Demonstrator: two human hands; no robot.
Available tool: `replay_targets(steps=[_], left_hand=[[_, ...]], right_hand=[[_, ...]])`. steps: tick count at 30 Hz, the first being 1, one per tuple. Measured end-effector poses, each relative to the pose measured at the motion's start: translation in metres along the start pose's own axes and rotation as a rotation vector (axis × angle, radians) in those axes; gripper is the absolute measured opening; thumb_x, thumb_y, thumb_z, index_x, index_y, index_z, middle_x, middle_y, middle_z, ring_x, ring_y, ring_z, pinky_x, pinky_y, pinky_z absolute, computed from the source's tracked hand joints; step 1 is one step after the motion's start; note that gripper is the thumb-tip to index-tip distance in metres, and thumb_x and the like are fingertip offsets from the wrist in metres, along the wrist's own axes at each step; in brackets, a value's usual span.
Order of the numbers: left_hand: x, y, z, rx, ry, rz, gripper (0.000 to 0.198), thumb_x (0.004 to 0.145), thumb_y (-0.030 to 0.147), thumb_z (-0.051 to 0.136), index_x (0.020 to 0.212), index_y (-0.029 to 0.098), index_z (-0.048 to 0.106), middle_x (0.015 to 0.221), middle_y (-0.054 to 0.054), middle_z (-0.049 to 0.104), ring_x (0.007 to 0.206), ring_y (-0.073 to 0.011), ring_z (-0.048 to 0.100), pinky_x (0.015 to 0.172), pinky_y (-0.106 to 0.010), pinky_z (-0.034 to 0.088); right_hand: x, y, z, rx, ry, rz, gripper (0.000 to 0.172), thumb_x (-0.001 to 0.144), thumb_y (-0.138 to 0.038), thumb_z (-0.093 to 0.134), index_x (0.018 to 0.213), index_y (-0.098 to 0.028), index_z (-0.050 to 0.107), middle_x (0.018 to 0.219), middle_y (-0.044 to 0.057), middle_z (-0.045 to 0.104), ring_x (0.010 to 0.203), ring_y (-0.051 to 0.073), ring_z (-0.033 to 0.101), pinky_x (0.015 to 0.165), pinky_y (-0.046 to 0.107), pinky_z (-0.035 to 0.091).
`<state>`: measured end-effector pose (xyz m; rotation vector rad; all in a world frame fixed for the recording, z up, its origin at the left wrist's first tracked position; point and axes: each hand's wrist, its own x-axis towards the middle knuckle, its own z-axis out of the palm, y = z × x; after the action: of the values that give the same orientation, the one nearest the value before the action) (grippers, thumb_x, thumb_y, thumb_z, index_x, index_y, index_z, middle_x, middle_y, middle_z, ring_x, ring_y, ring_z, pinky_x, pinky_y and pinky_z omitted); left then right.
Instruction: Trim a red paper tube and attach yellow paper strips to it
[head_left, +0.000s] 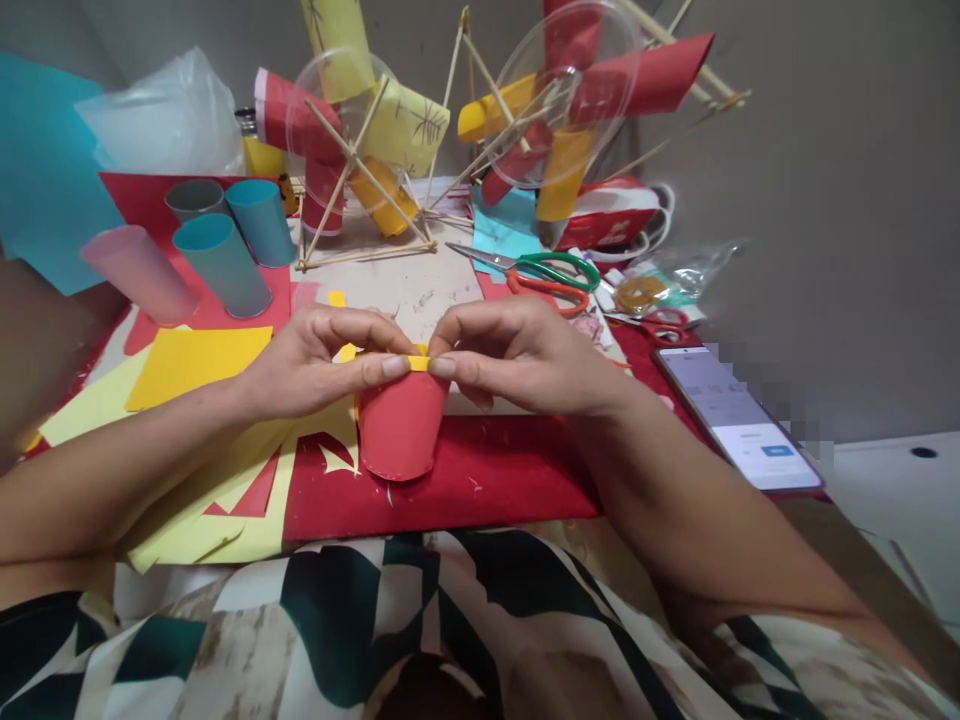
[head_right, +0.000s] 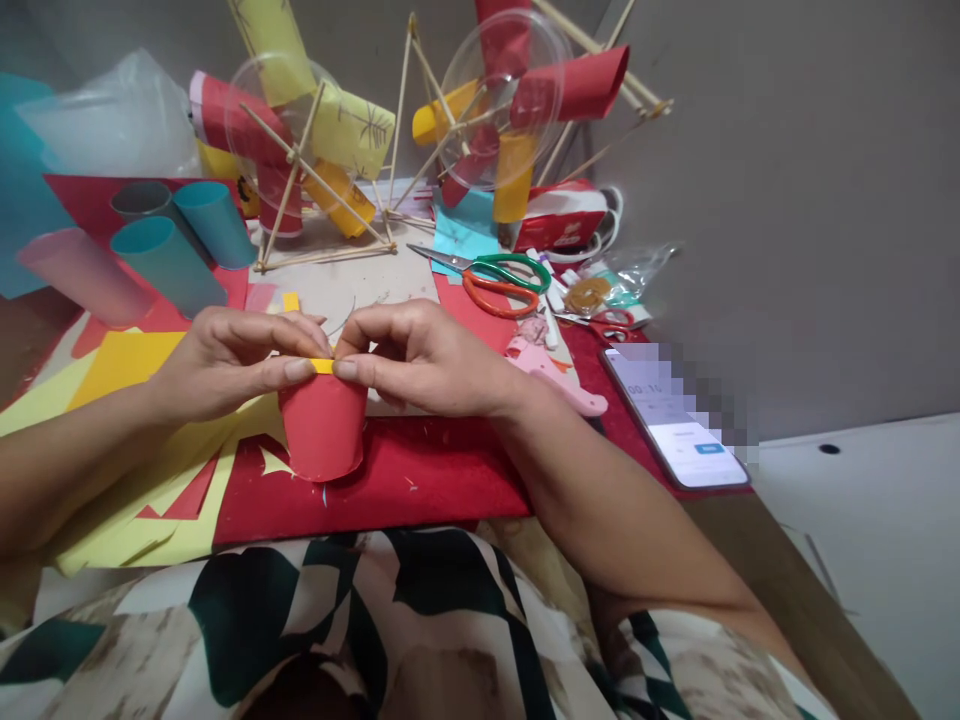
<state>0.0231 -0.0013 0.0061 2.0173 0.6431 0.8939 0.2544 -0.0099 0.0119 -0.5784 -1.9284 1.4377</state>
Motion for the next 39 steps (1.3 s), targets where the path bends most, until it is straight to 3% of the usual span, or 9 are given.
replay_targets(steps=[5,10,16,22,27,34,39], left_hand=[[0.000,0.001,0.000,-0.029,0.041,-0.035,0.015,0.084,0.036,0.074,0.084,0.021,0.075,0.082,-0.005,0.074,0.084,-0.0197,0.070,0.074,-0.031,0.060],[0.000,-0.002,0.001,-0.084,0.081,-0.023,0.013,0.083,0.034,0.075,0.086,0.021,0.075,0.086,-0.005,0.075,0.083,-0.0176,0.070,0.076,-0.030,0.060],[0.003,-0.002,-0.003,-0.054,-0.033,0.005,0.010,0.087,0.032,0.072,0.087,0.022,0.073,0.095,-0.006,0.075,0.093,-0.0187,0.071,0.083,-0.031,0.059],[0.009,0.005,-0.015,0.183,-0.184,0.133,0.006,0.088,0.027,0.069,0.084,0.022,0.070,0.085,-0.003,0.074,0.104,-0.0205,0.069,0.109,-0.042,0.047],[0.002,0.014,-0.009,0.476,-0.058,0.222,0.012,0.083,0.035,0.074,0.089,0.025,0.071,0.094,-0.002,0.074,0.105,-0.0215,0.067,0.120,-0.050,0.030],[0.001,0.014,-0.001,0.480,-0.043,0.195,0.017,0.089,0.037,0.065,0.079,0.023,0.068,0.087,0.000,0.072,0.091,-0.0181,0.068,0.118,-0.052,0.033],[0.003,0.011,-0.002,0.459,-0.061,0.211,0.016,0.089,0.036,0.065,0.080,0.023,0.067,0.087,-0.001,0.071,0.094,-0.0190,0.068,0.121,-0.053,0.029]], right_hand=[[0.002,0.002,-0.001,0.067,0.066,0.014,0.027,0.081,-0.035,0.078,0.085,-0.011,0.066,0.065,-0.005,0.060,0.044,0.003,0.050,0.040,0.015,0.039],[0.004,0.004,-0.010,0.066,0.003,-0.026,0.020,0.083,-0.024,0.075,0.094,-0.010,0.068,0.078,-0.001,0.067,0.052,0.004,0.056,0.047,0.015,0.046],[0.000,0.000,-0.013,-0.101,-0.045,-0.055,0.013,0.085,-0.021,0.072,0.089,-0.009,0.068,0.071,-0.002,0.065,0.048,0.002,0.051,0.045,0.015,0.040],[-0.003,-0.005,-0.008,-0.523,-0.013,-0.256,0.011,0.090,-0.020,0.066,0.082,-0.012,0.066,0.076,0.001,0.069,0.068,0.008,0.059,0.062,0.019,0.045],[-0.007,-0.005,0.001,-0.728,0.046,-0.295,0.009,0.093,-0.015,0.060,0.086,-0.015,0.066,0.080,0.002,0.068,0.073,0.010,0.060,0.068,0.022,0.045],[-0.008,-0.004,-0.003,-0.701,0.056,-0.315,0.010,0.093,-0.024,0.062,0.100,-0.018,0.067,0.097,0.004,0.071,0.086,0.014,0.064,0.075,0.027,0.049],[-0.008,-0.003,-0.013,-0.720,-0.023,-0.339,0.014,0.093,-0.028,0.062,0.091,-0.017,0.069,0.106,0.005,0.067,0.079,0.011,0.062,0.070,0.026,0.050]])
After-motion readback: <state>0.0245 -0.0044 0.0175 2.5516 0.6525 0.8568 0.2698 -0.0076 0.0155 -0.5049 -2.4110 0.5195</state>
